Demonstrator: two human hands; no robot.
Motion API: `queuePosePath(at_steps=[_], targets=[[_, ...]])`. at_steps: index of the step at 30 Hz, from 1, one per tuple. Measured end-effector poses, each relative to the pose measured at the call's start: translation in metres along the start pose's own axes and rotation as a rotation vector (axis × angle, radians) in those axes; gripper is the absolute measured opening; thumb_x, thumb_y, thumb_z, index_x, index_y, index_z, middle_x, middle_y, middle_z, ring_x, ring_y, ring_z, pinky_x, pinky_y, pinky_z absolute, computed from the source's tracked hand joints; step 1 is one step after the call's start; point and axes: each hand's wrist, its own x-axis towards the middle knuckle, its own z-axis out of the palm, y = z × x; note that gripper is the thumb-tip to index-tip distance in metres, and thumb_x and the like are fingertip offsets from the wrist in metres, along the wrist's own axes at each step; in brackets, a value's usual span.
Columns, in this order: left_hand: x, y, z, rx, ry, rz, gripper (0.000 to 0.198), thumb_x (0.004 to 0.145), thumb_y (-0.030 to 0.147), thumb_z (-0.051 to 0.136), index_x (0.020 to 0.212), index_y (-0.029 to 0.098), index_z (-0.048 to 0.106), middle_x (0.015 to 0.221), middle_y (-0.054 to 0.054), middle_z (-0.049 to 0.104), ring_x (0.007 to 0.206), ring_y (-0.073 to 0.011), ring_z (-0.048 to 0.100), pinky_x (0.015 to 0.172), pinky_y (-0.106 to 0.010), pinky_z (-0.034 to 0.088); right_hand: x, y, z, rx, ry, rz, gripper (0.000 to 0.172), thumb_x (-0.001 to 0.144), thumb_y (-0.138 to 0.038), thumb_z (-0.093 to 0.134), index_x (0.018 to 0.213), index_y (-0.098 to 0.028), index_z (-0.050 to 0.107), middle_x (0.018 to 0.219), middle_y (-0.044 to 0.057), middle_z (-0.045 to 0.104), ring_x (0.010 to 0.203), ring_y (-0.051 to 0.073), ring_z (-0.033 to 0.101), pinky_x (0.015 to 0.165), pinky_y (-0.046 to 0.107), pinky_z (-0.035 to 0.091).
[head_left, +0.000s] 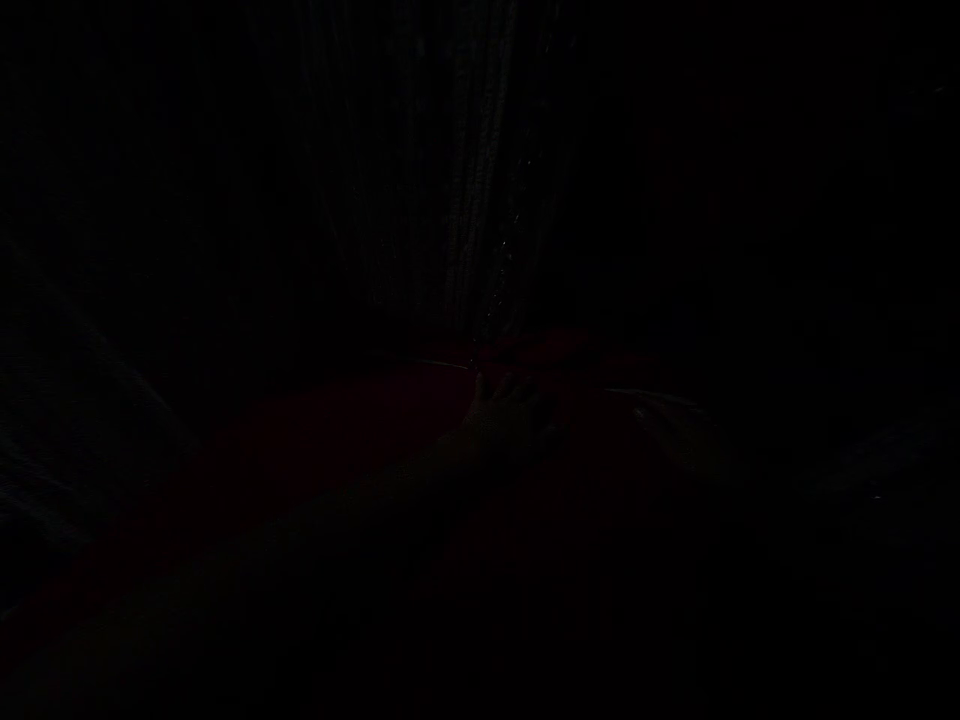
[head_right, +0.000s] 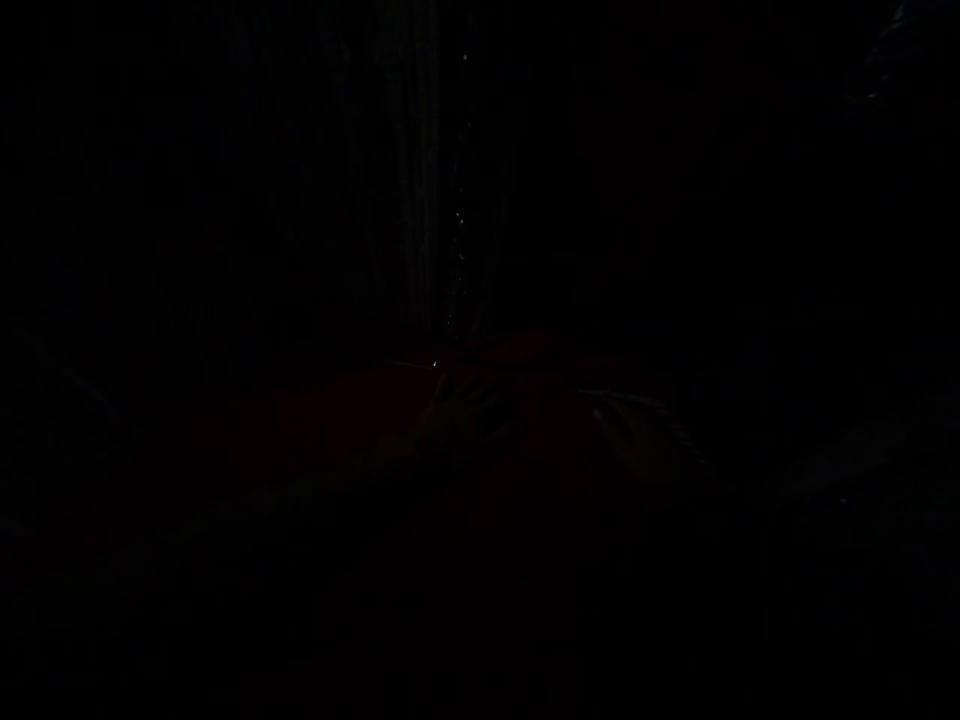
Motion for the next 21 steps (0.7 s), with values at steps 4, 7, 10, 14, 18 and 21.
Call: queuePosePath(at_steps=[4, 7, 10, 14, 18, 21], targets=[[0.0, -0.002, 0.003, 0.004, 0.042, 0.016, 0.07, 0.111, 0.068, 0.033, 0.167, 0.028, 0.049, 0.18, -0.013, 0.035, 0.168, -0.0426, 0.026, 0.131, -0.082, 0.009, 0.0, 0.005, 0.003, -0.011, 0.039, -0.003, 0.07, 0.103, -0.066, 0.037, 0.14, -0.018, 0.071, 0.148, 0.013, 0.066, 0.141, 0.038, 0.061, 0.131, 0.063, 0.04], [0.0, -0.002, 0.004, 0.007, 0.039, 0.015, 0.071, 0.111, 0.068, 0.032, 0.168, 0.028, 0.048, 0.18, -0.013, 0.035, 0.169, -0.0415, 0.025, 0.131, -0.081, 0.008, 0.0, 0.001, 0.0, -0.013, 0.018, -0.002, 0.07, 0.104, -0.068, 0.036, 0.143, -0.021, 0.071, 0.15, 0.013, 0.065, 0.143, 0.039, 0.06, 0.13, 0.065, 0.039], [0.0, -0.001, 0.002, 0.007, 0.025, -0.003, 0.07, 0.111, 0.067, 0.033, 0.168, 0.029, 0.048, 0.181, -0.012, 0.034, 0.169, -0.0408, 0.024, 0.132, -0.08, 0.007, 0.0, -0.007, -0.007, 0.001, 0.019, -0.047, 0.067, 0.103, -0.067, 0.038, 0.14, -0.024, 0.074, 0.147, 0.012, 0.067, 0.141, 0.04, 0.062, 0.13, 0.065, 0.042], [0.0, 0.0, 0.001, 0.015, 0.025, 0.006, 0.071, 0.111, 0.067, 0.033, 0.169, 0.028, 0.046, 0.182, -0.012, 0.032, 0.169, -0.0423, 0.023, 0.132, -0.081, 0.008, -0.001, -0.011, -0.009, 0.02, 0.033, -0.067, 0.063, 0.104, -0.065, 0.036, 0.14, -0.03, 0.074, 0.144, 0.01, 0.069, 0.14, 0.04, 0.063, 0.129, 0.064, 0.045], [-0.001, 0.001, 0.0, 0.023, 0.025, 0.0, 0.07, 0.111, 0.066, 0.034, 0.168, 0.028, 0.047, 0.181, -0.012, 0.034, 0.169, -0.0418, 0.025, 0.132, -0.08, 0.008, -0.002, -0.008, 0.0, 0.009, 0.069, -0.024, 0.069, 0.102, -0.069, 0.035, 0.14, -0.027, 0.074, 0.148, 0.013, 0.066, 0.141, 0.044, 0.061, 0.129, 0.069, 0.041], [-0.002, 0.002, -0.002, 0.019, 0.013, -0.003, 0.07, 0.111, 0.066, 0.034, 0.168, 0.027, 0.047, 0.181, -0.013, 0.033, 0.169, -0.0416, 0.024, 0.132, -0.08, 0.008, 0.0, -0.003, 0.003, 0.005, 0.057, -0.016, 0.07, 0.102, -0.069, 0.034, 0.138, -0.025, 0.075, 0.143, 0.014, 0.069, 0.137, 0.043, 0.064, 0.127, 0.068, 0.044]])
